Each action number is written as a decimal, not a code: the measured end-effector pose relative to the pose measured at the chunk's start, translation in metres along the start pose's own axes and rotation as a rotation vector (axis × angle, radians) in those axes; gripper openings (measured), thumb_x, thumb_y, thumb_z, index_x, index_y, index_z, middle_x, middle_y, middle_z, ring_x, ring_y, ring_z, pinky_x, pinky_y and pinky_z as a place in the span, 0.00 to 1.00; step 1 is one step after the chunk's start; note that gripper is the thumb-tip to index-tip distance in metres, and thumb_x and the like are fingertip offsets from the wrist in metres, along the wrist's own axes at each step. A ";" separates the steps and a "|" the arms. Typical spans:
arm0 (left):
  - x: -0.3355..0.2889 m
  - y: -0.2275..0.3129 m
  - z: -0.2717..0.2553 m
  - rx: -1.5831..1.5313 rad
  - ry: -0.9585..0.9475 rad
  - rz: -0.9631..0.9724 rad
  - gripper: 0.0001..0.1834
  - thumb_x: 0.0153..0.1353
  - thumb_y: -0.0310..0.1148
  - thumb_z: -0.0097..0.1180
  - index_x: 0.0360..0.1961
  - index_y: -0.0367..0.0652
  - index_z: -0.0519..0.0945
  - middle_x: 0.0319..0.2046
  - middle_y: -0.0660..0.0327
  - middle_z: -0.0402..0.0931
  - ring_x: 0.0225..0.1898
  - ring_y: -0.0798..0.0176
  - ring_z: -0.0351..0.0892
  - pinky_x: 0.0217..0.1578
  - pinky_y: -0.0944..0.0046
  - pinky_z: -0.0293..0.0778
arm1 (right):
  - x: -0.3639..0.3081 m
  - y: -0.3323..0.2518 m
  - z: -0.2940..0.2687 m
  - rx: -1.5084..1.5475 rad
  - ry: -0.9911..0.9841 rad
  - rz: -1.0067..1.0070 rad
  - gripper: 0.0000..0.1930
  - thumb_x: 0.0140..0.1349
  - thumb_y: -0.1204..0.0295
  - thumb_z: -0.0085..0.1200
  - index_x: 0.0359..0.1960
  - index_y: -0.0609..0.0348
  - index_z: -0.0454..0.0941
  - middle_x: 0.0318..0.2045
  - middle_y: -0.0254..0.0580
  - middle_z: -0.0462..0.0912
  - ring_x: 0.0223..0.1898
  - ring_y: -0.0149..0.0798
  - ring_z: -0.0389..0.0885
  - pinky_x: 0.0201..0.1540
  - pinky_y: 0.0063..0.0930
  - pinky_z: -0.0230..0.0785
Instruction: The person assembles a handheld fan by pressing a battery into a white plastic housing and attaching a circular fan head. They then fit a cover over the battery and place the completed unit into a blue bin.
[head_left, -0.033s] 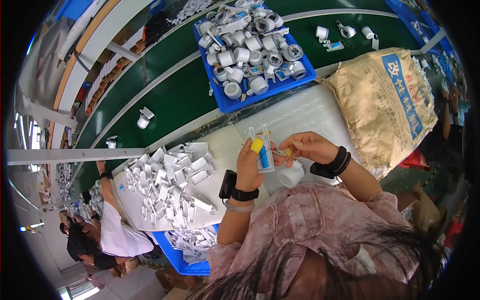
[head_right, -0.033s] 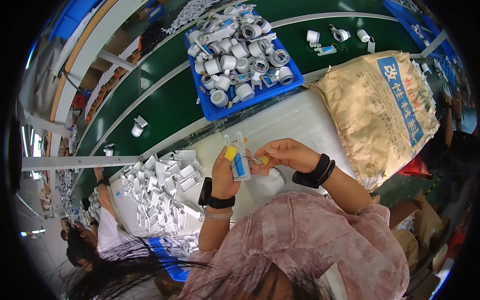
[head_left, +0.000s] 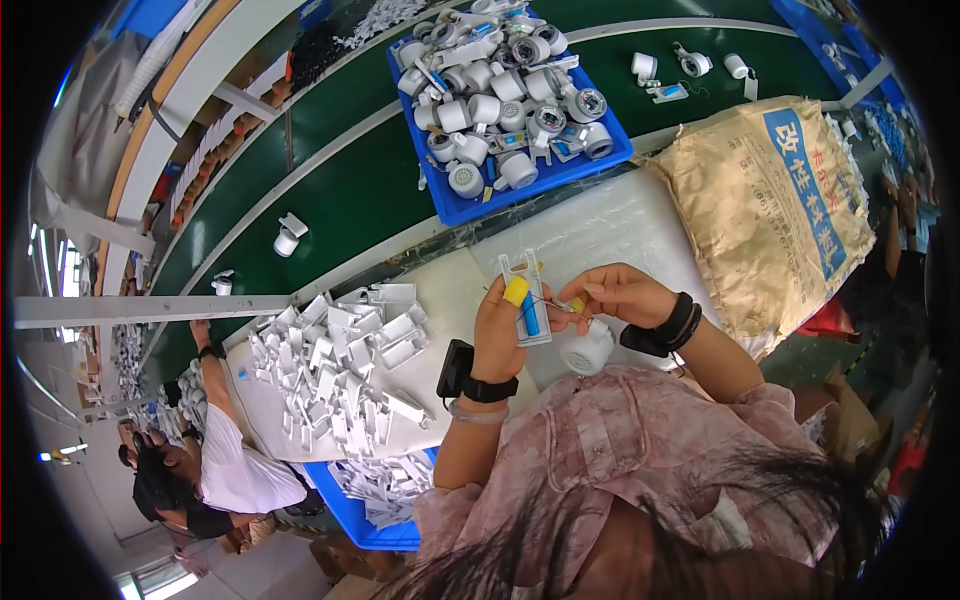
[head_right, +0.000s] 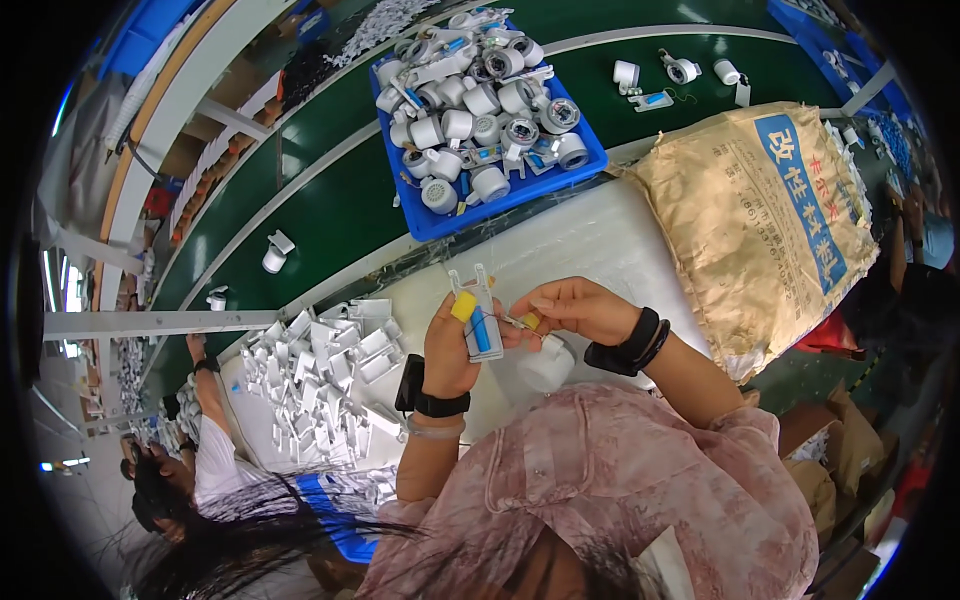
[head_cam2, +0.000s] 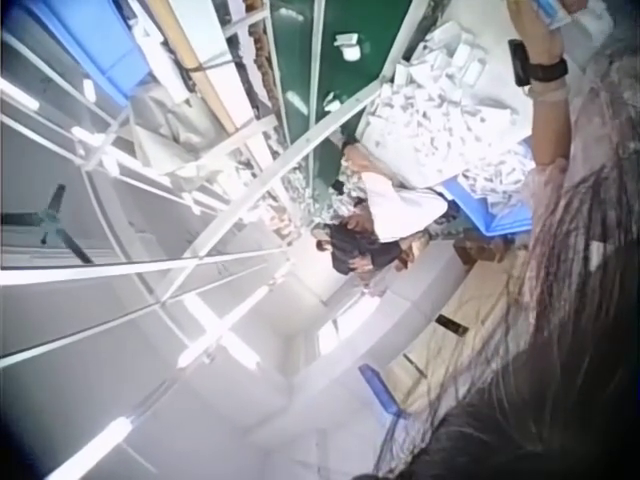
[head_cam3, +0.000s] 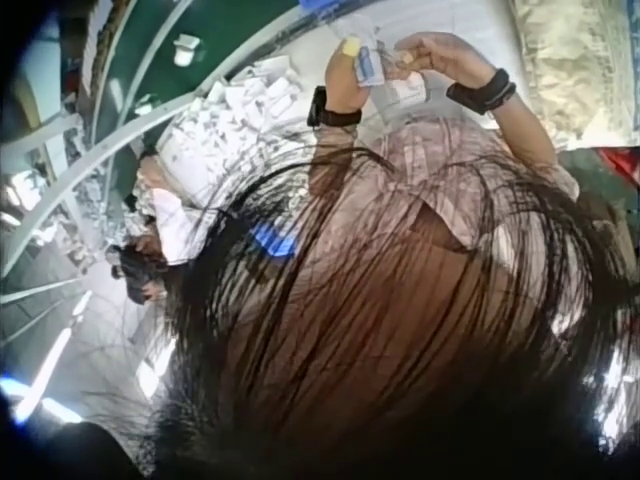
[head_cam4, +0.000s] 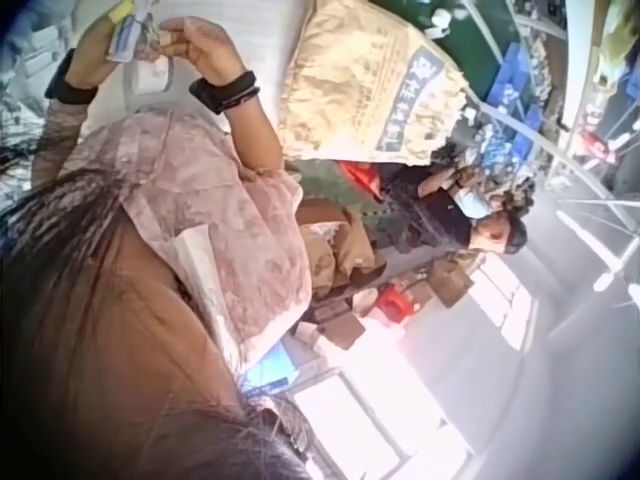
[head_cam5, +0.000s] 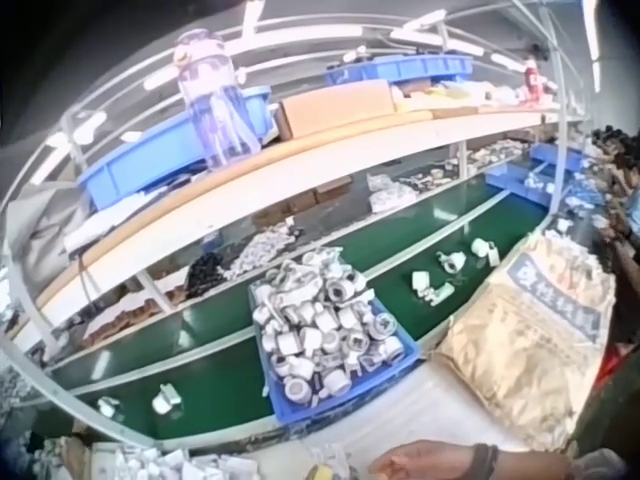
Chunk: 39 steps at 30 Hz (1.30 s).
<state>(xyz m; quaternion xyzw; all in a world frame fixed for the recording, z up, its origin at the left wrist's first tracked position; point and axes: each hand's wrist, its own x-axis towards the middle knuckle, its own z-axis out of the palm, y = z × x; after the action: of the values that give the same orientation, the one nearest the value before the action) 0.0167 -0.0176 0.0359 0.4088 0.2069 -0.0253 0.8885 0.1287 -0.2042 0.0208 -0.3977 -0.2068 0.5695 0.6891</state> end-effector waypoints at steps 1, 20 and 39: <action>0.000 0.000 0.001 -0.004 0.001 0.000 0.19 0.70 0.40 0.40 0.54 0.37 0.67 0.36 0.55 0.74 0.28 0.56 0.79 0.32 0.56 0.82 | 0.001 0.002 -0.002 -0.002 0.000 0.004 0.25 0.70 0.55 0.41 0.54 0.68 0.72 0.42 0.46 0.81 0.40 0.38 0.82 0.47 0.30 0.71; 0.003 -0.004 -0.005 0.353 0.000 0.041 0.17 0.66 0.31 0.42 0.56 0.41 0.67 0.38 0.56 0.75 0.31 0.68 0.77 0.26 0.66 0.79 | 0.001 0.005 0.011 0.065 -0.041 0.217 0.14 0.67 0.65 0.51 0.45 0.64 0.76 0.37 0.37 0.81 0.35 0.31 0.82 0.39 0.21 0.73; -0.009 -0.028 -0.001 0.158 0.026 -0.002 0.18 0.69 0.33 0.41 0.58 0.43 0.66 0.37 0.57 0.75 0.30 0.65 0.76 0.26 0.65 0.77 | 0.004 0.021 0.026 -1.417 0.602 -0.545 0.08 0.56 0.75 0.58 0.37 0.55 0.76 0.32 0.39 0.76 0.32 0.45 0.76 0.34 0.35 0.69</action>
<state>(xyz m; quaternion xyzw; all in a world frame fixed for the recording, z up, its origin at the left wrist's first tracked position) 0.0022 -0.0365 0.0189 0.4776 0.2161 -0.0369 0.8508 0.0971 -0.1915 0.0195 -0.8108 -0.4132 -0.0155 0.4143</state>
